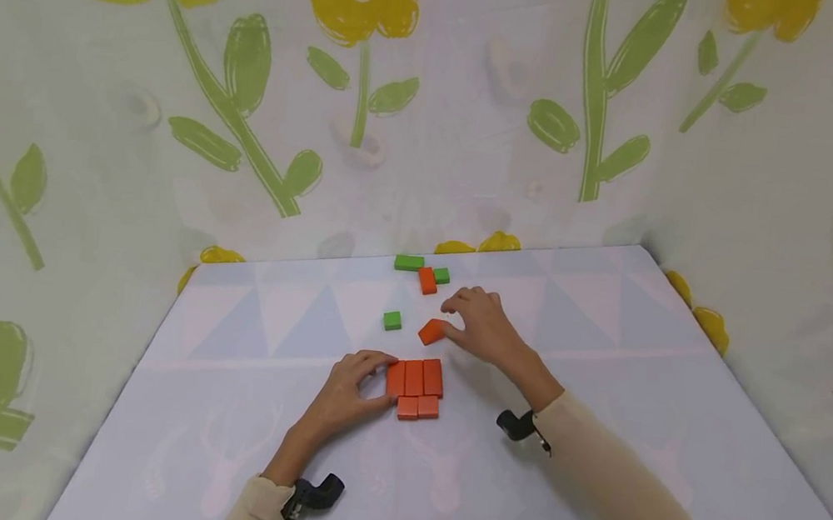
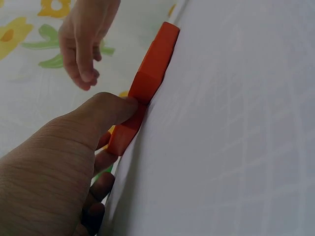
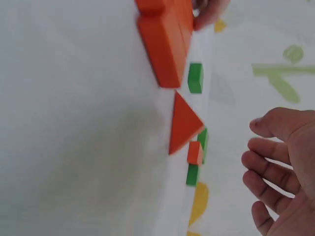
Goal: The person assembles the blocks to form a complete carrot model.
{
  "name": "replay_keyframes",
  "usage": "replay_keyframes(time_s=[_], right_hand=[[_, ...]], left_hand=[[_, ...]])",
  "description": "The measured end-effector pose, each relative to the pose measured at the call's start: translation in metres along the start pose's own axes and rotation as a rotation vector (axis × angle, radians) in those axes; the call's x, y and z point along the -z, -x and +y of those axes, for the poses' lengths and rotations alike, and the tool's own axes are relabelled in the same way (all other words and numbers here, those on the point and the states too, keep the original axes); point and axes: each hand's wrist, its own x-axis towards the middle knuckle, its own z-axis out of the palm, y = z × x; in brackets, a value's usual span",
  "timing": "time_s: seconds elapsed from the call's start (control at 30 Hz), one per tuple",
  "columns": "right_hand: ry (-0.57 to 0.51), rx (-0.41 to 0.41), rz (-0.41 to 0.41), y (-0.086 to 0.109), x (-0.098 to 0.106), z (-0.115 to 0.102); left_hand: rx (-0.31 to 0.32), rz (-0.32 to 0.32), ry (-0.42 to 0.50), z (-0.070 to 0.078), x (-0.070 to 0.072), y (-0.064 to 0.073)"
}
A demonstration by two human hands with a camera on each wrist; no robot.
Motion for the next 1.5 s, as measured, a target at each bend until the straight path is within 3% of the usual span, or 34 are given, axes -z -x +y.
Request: replay_keyframes(time_s=[0.23, 0.5, 0.73, 0.97, 1.5], right_hand=[[-0.010, -0.197, -0.025, -0.052, -0.006, 0.015], [0.036, -0.354, -0.115, -0.082, -0.032, 0.024], [0.008, -0.434, -0.129, -0.092, -0.045, 0.026], [0.067, -0.467, -0.146, -0.099, -0.052, 0.024], [-0.088, -0.468, -0.141, -0.096, -0.050, 0.031]], left_hand=[[0.016, -0.004, 0.002, -0.002, 0.001, 0.001], [0.008, -0.002, 0.003, -0.003, 0.000, 0.003], [0.003, -0.005, 0.000, -0.001, -0.001, 0.001], [0.001, 0.004, 0.005, -0.001, 0.001, 0.002], [0.006, -0.004, -0.007, -0.003, 0.003, 0.002]])
